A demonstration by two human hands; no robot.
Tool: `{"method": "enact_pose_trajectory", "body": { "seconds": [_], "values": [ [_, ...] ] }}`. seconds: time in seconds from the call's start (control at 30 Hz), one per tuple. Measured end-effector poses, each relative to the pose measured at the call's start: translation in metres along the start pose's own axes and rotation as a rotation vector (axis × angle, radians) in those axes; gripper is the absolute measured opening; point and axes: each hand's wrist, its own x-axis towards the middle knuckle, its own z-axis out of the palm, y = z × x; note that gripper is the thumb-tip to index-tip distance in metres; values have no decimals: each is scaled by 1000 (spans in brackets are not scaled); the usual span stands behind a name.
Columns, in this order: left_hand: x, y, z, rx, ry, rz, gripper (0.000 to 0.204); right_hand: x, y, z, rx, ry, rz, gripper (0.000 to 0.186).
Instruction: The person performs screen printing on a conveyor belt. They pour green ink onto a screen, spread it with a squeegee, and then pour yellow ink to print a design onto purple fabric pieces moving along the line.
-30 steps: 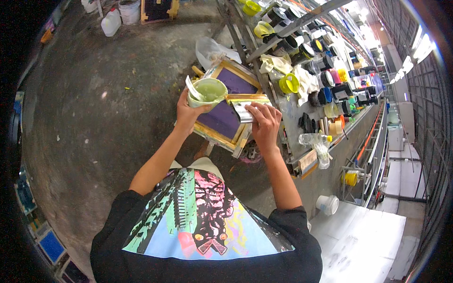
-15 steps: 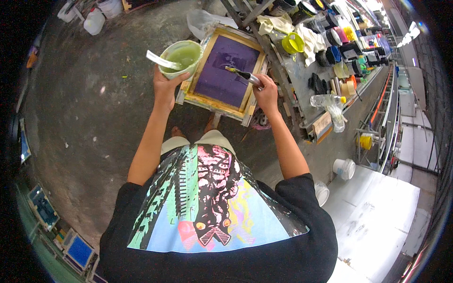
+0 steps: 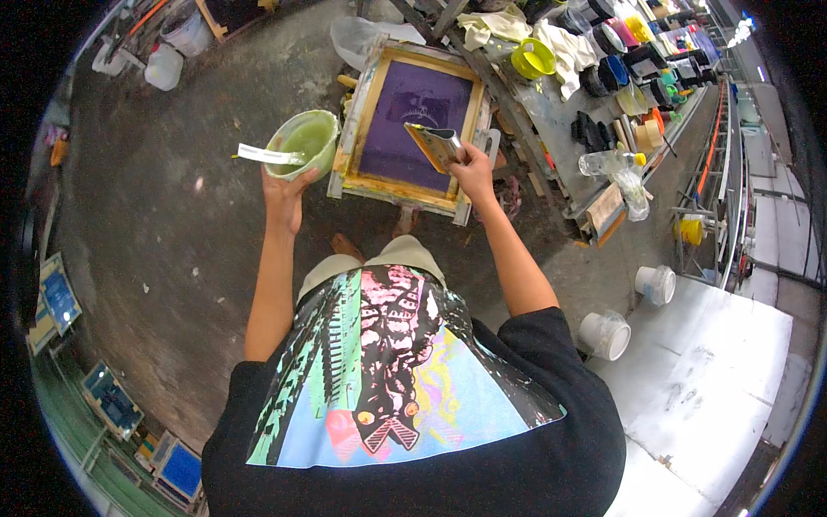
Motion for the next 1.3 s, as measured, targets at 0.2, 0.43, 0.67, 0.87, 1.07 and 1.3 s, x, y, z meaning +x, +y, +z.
{"method": "enact_pose_trajectory", "body": {
  "seconds": [0.2,0.43,0.67,0.87,1.07,1.3],
  "values": [
    [9,1,-1,40,-28,11,84,29,-14,62,-473,-2,-255,31],
    [-16,14,-5,43,37,3,90,28,21,136,-759,-89,-320,39],
    [-30,12,-19,20,93,-6,88,54,16,145,-834,-480,-859,34],
    [-36,12,-6,43,93,-2,88,89,27,139,-917,-627,-928,37],
    [-42,7,-8,9,95,9,89,72,71,16,-996,-777,-873,46],
    [-43,-3,-12,3,103,-15,90,65,78,-52,-1163,-962,-937,29]
  ]
}}
